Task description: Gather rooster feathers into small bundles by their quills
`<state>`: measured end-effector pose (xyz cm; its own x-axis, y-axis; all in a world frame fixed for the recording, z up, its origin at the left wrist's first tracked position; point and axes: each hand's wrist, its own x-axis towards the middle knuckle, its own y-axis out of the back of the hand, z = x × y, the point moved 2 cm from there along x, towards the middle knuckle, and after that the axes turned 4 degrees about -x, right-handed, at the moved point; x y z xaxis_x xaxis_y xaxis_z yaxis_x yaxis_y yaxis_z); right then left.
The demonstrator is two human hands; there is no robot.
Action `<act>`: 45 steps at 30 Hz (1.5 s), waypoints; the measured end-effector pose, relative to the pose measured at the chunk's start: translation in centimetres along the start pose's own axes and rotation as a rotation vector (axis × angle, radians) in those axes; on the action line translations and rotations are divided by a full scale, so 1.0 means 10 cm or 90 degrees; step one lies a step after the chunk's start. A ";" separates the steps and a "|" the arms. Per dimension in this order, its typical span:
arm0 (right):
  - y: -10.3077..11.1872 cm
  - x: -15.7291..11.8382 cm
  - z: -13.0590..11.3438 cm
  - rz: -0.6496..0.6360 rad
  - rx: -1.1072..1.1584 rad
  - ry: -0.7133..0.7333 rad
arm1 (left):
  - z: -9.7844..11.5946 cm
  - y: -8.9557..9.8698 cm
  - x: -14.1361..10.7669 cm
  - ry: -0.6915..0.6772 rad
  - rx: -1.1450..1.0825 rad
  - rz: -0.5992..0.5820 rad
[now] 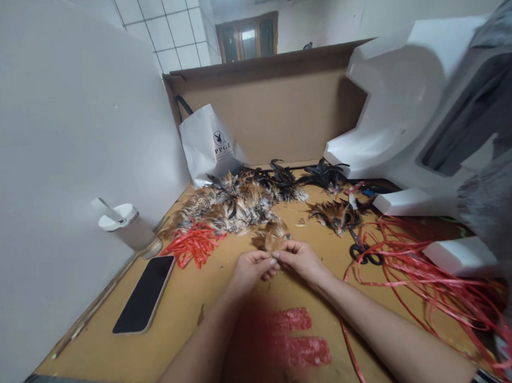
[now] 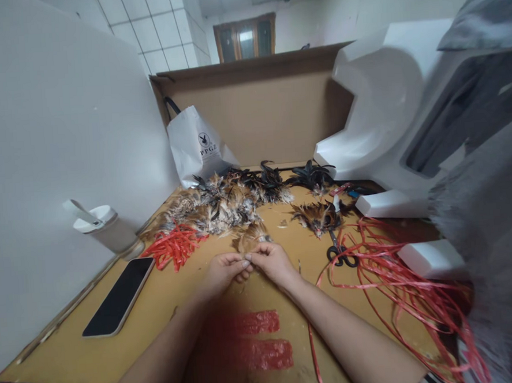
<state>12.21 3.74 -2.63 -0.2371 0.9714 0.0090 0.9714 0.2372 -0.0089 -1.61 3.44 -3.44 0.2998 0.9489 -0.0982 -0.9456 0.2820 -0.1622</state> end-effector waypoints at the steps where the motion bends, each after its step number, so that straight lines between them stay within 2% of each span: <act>1: 0.00 0.00 0.00 -0.004 -0.003 0.005 | 0.00 0.00 0.00 -0.001 0.003 -0.007; 6: 0.02 0.02 0.01 -0.001 -0.033 0.032 | 0.02 -0.01 -0.02 0.014 0.012 -0.008; 11: 0.14 0.12 0.05 0.110 -0.086 0.064 | 0.06 0.07 0.00 0.019 -0.104 0.100; 15: 0.20 0.16 0.10 0.104 -0.280 0.125 | 0.06 0.13 0.03 0.000 -0.189 0.149; 20: 0.18 0.10 0.05 0.105 -0.529 0.192 | 0.05 0.13 0.03 -0.005 -0.231 0.158; 28: 0.03 0.01 -0.02 0.112 -0.786 0.212 | 0.07 0.13 0.02 -0.008 -0.277 0.194; 31: 0.03 0.02 -0.01 0.106 -0.817 0.193 | 0.07 0.13 0.02 -0.008 -0.279 0.198; 35: 0.10 0.06 0.02 0.122 -0.675 0.166 | 0.06 0.14 0.02 -0.002 -0.278 0.193; 42: 0.17 0.12 0.09 0.102 -0.105 -0.017 | 0.01 0.13 0.03 0.017 -0.292 0.162; 45: 0.11 0.09 0.06 0.072 0.067 -0.048 | -0.01 0.08 0.02 0.051 -0.292 0.118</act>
<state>13.07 4.91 -3.23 -0.1298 0.9888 -0.0735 0.9865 0.1213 -0.1104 -2.30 3.87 -3.70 0.1585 0.9580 -0.2388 -0.8367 0.0019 -0.5476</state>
